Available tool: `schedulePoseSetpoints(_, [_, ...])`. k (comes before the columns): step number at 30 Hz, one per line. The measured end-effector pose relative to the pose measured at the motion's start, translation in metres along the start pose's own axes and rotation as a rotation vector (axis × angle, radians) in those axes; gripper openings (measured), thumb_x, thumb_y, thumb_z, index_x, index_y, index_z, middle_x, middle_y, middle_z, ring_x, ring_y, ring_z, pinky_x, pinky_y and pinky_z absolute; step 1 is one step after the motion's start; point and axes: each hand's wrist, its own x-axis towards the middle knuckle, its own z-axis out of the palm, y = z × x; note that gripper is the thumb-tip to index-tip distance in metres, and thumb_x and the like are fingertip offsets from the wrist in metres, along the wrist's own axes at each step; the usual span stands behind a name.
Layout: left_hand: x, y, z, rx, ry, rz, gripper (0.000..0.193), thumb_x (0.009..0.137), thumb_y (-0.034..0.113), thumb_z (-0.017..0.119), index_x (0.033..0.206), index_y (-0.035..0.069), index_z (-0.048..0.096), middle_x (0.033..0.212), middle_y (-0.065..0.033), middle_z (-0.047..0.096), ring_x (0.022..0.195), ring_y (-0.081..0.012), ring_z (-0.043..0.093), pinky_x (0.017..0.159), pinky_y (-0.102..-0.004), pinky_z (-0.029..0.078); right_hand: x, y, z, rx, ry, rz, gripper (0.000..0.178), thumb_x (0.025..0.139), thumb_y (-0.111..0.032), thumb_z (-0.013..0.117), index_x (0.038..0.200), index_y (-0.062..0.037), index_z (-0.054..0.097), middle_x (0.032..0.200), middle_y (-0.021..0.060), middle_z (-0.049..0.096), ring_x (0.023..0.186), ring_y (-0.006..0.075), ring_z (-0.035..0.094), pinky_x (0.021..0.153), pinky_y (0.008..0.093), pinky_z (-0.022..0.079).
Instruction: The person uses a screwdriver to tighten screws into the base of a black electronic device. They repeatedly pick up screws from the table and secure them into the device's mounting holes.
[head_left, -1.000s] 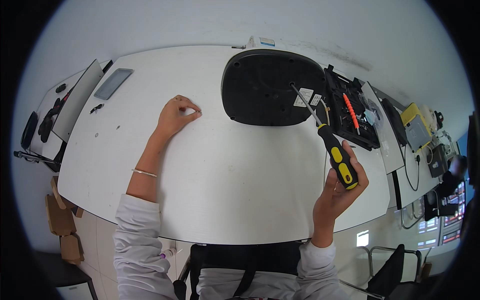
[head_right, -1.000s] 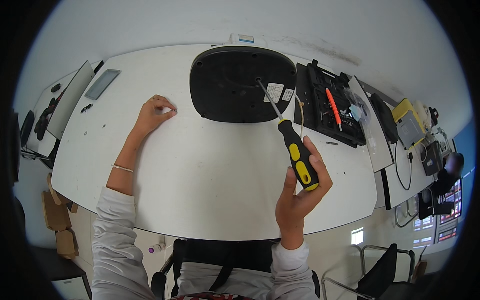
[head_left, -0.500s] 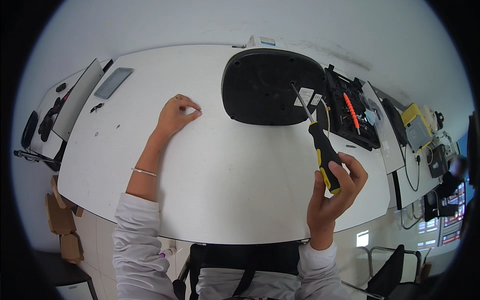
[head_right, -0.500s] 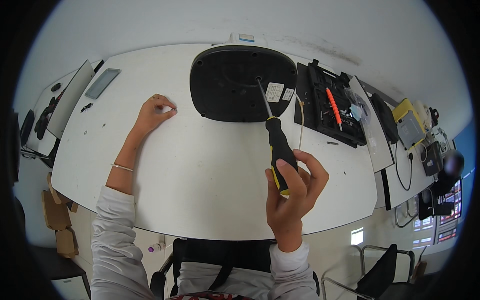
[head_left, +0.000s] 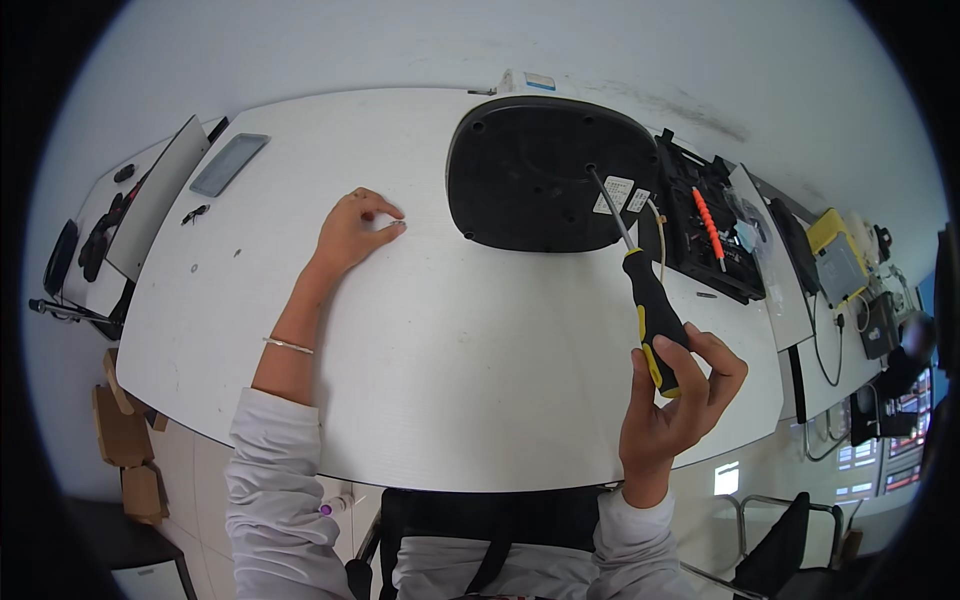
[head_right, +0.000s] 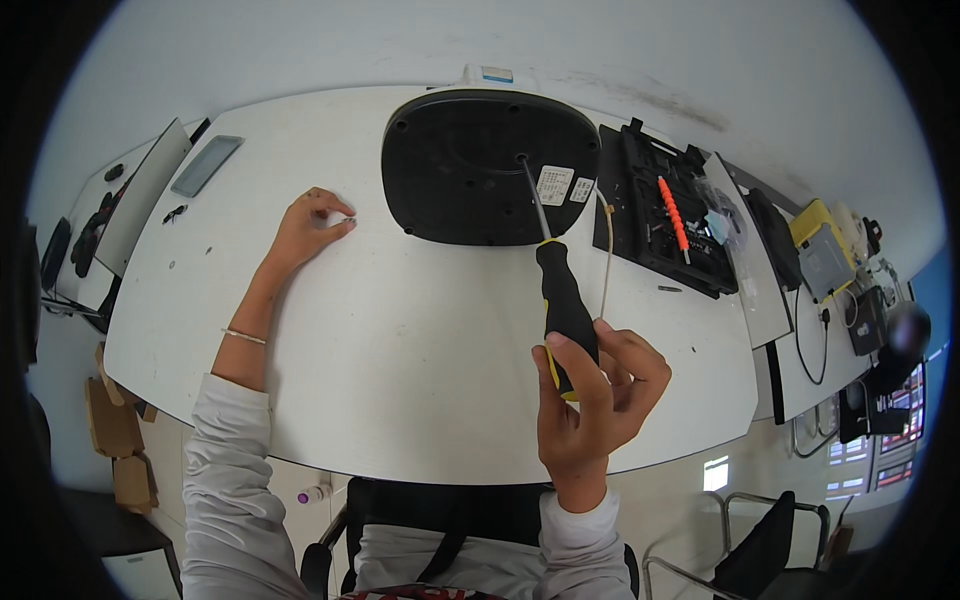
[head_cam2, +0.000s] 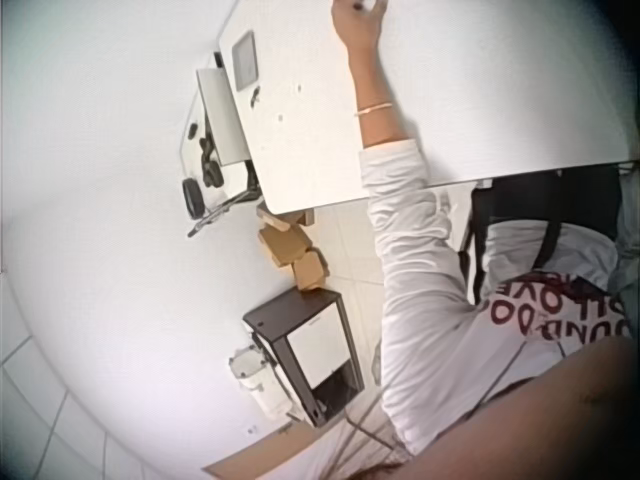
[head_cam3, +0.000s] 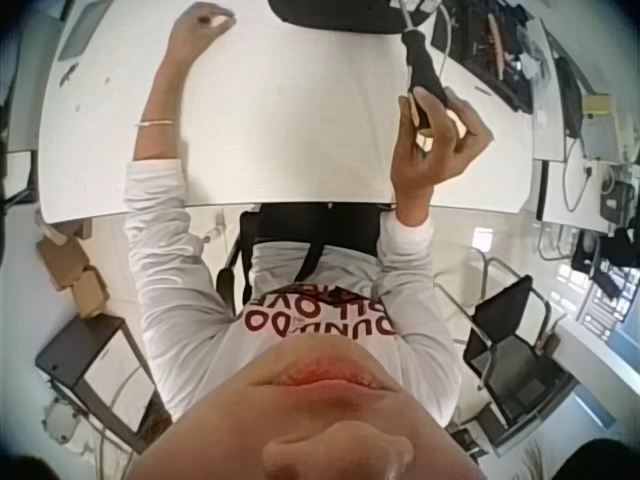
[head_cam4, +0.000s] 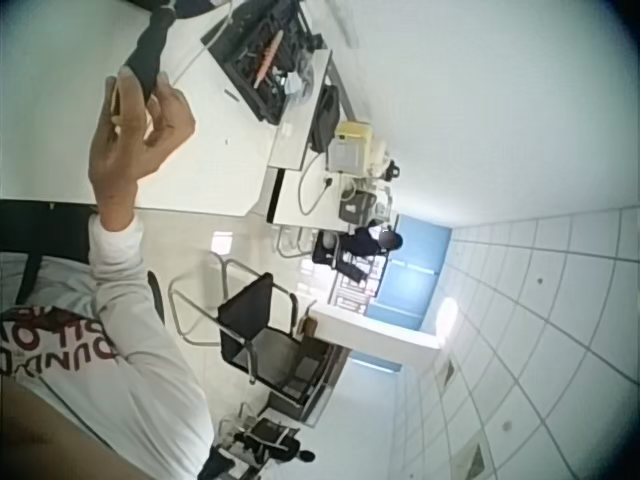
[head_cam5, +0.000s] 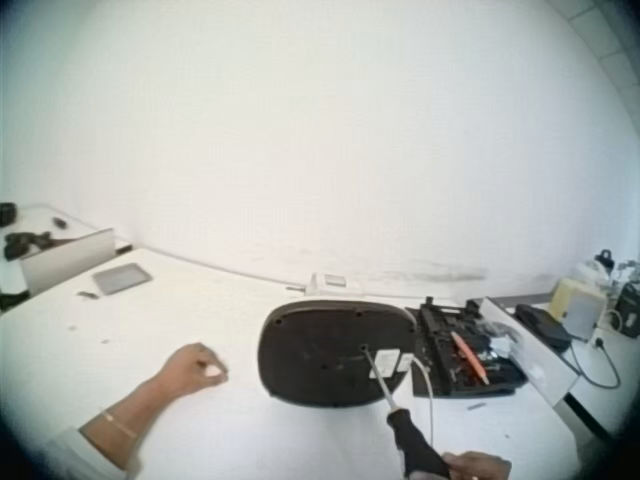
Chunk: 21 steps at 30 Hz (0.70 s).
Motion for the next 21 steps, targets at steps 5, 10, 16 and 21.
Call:
schedulePoseSetpoints(5, [0.0, -0.0009, -0.0014, 0.028, -0.003, -0.006, 0.017, 0.07, 0.017, 0.075, 0.084, 0.01, 0.071, 0.087, -0.002, 0.059, 0.078, -0.0154, 0.051, 0.072, -0.0279, 0.046, 0.0023, -0.0073, 0.0011, 0.062, -0.058, -0.01, 0.035, 0.065, -0.001, 0.079, 0.096, -0.0137, 0.069, 0.106, 0.0089, 0.051, 0.092, 0.0242, 0.052, 0.066, 0.0277, 0.048])
schedulePoseSetpoints(10, [0.0002, -0.0014, -0.0003, 0.025, 0.004, 0.02, 0.018, 0.07, 0.018, 0.075, 0.085, 0.011, 0.071, 0.089, -0.0022, 0.059, 0.078, -0.0159, 0.051, 0.072, -0.0285, 0.046, -0.0027, -0.0077, 0.0041, 0.101, -0.116, -0.07, 0.037, 0.067, 0.001, 0.074, 0.099, -0.0178, 0.07, 0.107, 0.0064, 0.056, 0.091, 0.0238, 0.055, 0.072, 0.03, 0.046])
schedulePoseSetpoints(16, [-0.0012, 0.0006, -0.0005, 0.052, -0.01, -0.01, 0.019, 0.07, 0.021, 0.075, 0.087, 0.012, 0.071, 0.091, -0.002, 0.059, 0.08, -0.0163, 0.051, 0.074, -0.029, 0.047, -0.0053, -0.0072, 0.0065, 0.107, -0.123, -0.09, 0.034, 0.068, 0.001, 0.073, 0.097, -0.0171, 0.07, 0.108, 0.0069, 0.057, 0.093, 0.0244, 0.055, 0.073, 0.0304, 0.047])
schedulePoseSetpoints(21, [-0.0018, 0.0026, -0.0012, 0.062, -0.008, -0.003, 0.02, 0.069, 0.022, 0.076, 0.087, 0.012, 0.071, 0.091, -0.002, 0.059, 0.08, -0.0162, 0.051, 0.074, -0.0291, 0.047, 0.0001, -0.0051, 0.0042, 0.097, -0.104, -0.081, 0.03, 0.07, 0.004, 0.07, 0.092, -0.0153, 0.07, 0.112, 0.0086, 0.057, 0.099, 0.0274, 0.056, 0.079, 0.0313, 0.049])
